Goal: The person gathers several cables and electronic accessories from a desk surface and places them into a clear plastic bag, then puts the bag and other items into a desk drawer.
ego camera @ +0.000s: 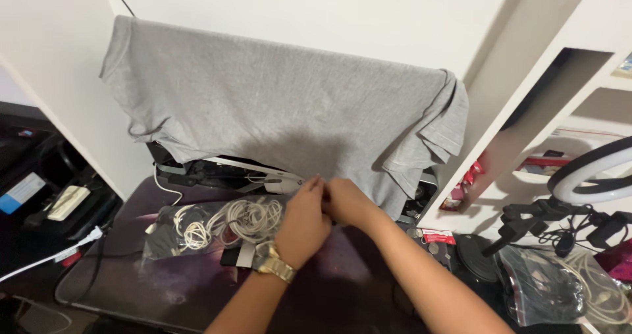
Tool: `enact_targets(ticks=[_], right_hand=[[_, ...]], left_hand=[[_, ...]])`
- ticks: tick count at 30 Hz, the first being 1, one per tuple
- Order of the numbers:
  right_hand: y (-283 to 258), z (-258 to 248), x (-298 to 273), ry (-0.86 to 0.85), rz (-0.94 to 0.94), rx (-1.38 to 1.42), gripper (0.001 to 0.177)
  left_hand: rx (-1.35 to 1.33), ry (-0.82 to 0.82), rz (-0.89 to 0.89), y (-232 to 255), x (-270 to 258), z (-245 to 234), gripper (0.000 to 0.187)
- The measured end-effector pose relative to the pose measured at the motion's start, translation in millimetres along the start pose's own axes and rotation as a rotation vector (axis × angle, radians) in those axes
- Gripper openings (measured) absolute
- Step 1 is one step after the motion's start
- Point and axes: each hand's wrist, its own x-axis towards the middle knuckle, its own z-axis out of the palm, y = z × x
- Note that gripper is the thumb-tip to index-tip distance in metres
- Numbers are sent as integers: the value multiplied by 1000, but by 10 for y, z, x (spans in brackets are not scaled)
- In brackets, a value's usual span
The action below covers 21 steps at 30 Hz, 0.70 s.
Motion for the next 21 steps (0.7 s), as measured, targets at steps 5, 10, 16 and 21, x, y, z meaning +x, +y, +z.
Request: enact_targets(ticks=[5,10,16,21], right_hand=[[-269,-132,102,57,-215,81,31],[-547,-850,-489,275,-105,312,35],[540,-898,-1235,-44,172,233,38],[1278,-424,-1832,-399,637,-265,70]], left_hand=[[34,67,50,-160,82,-254,58],[-75,-82,-287,-294,269,-662,62],[-140,-300,-622,-284,660,-1379,71],[-522,29,-407,-593,986,-2249,63]])
